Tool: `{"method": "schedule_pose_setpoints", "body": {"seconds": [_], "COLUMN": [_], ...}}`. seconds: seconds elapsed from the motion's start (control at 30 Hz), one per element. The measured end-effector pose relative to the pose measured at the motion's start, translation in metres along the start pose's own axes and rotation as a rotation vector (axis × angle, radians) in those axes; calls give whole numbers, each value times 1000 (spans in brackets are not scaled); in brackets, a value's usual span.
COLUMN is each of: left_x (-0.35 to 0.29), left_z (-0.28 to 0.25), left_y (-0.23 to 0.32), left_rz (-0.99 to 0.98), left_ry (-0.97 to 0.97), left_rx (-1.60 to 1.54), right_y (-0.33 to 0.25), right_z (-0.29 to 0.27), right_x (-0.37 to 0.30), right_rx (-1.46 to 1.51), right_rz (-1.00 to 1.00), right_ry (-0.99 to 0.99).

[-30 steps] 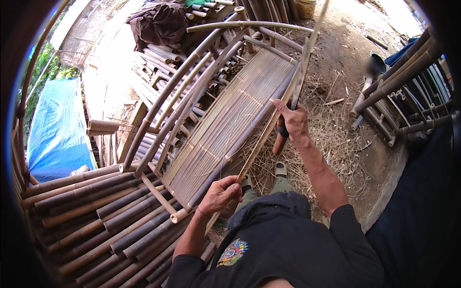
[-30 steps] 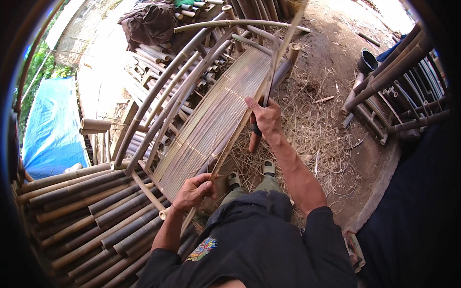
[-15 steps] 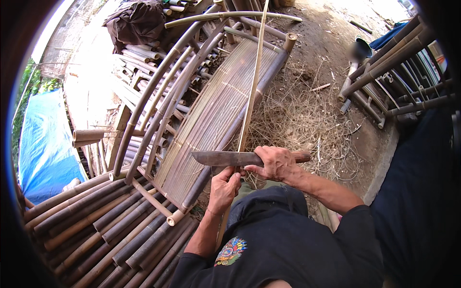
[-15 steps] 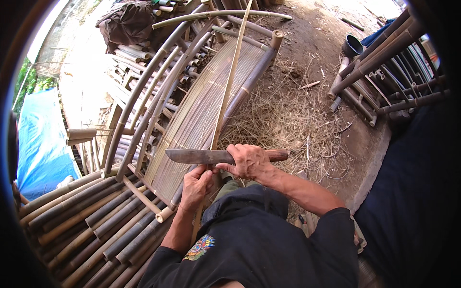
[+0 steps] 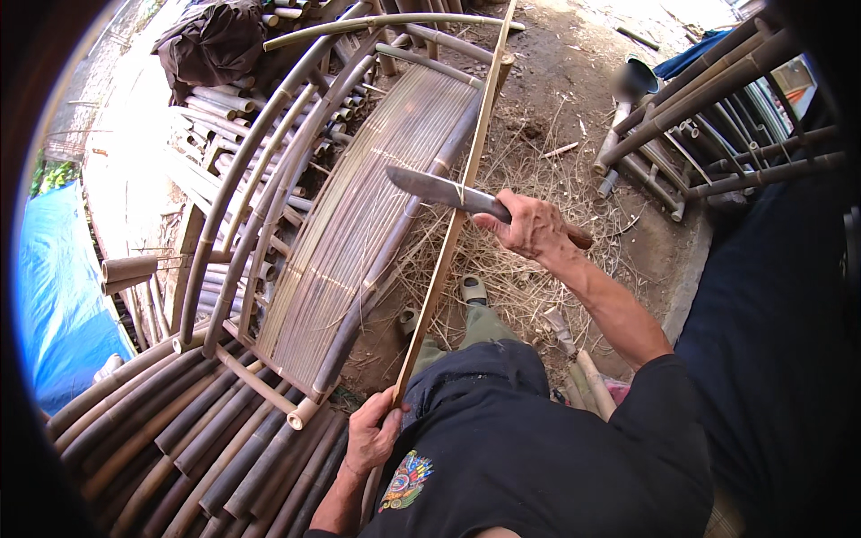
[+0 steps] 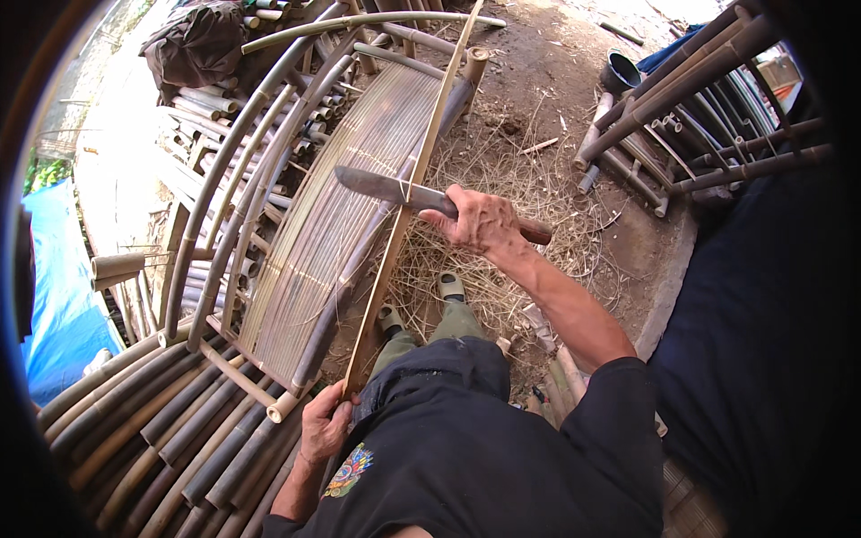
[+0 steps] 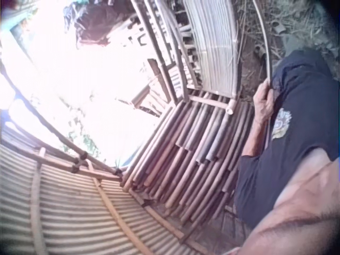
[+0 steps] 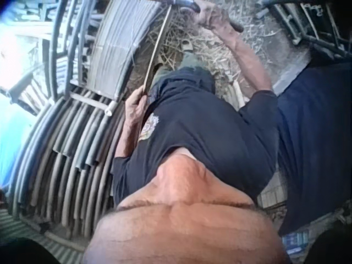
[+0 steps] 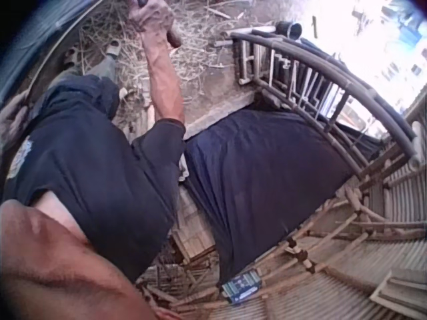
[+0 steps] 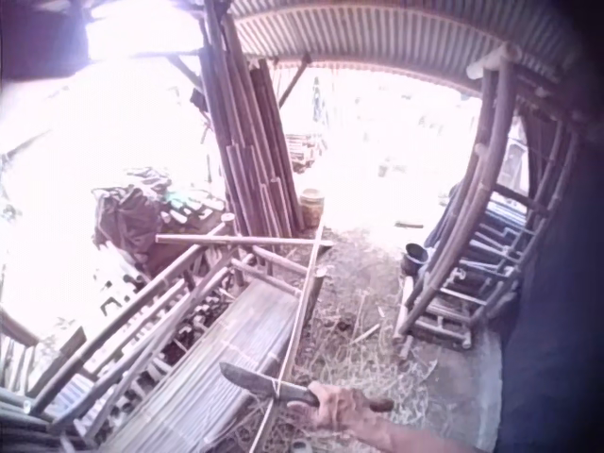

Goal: The person uses a machete to shave and smooth thin bamboo strips, repeatedly striking the strips against a bamboo frame to remove splinters and shape the edges. The person then places the finished strips onto a bamboo rack.

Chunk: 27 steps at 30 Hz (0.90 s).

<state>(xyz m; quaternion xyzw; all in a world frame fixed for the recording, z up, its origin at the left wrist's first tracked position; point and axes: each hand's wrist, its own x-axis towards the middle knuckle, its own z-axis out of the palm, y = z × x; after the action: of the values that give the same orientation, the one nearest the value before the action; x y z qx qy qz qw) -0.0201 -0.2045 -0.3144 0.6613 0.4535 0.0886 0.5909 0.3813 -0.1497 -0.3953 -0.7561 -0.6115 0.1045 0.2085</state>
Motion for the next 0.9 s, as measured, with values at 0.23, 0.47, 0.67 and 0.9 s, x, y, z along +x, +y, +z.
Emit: {"method": "schedule_pose_setpoints", "body": {"seconds": [0.23, 0.47, 0.67, 0.9], "left_x": [-50, -107, -118, -107], "left_z": [-19, -33, -42, -61], "left_y": [-28, -68, -100, -91], "left_rz": [-14, -3, 56, 54], "left_ry": [59, 176, 187, 133], "left_rx": [93, 207, 355, 419], "right_y": [31, 93, 107, 150], "right_z": [-19, -62, -79, -72], "right_x": [13, 30, 29, 24], "right_rx": [-120, -230, -264, -285], "right_rz": [37, 285, 310, -97], "right_ry": [-15, -44, 21, 154]}}
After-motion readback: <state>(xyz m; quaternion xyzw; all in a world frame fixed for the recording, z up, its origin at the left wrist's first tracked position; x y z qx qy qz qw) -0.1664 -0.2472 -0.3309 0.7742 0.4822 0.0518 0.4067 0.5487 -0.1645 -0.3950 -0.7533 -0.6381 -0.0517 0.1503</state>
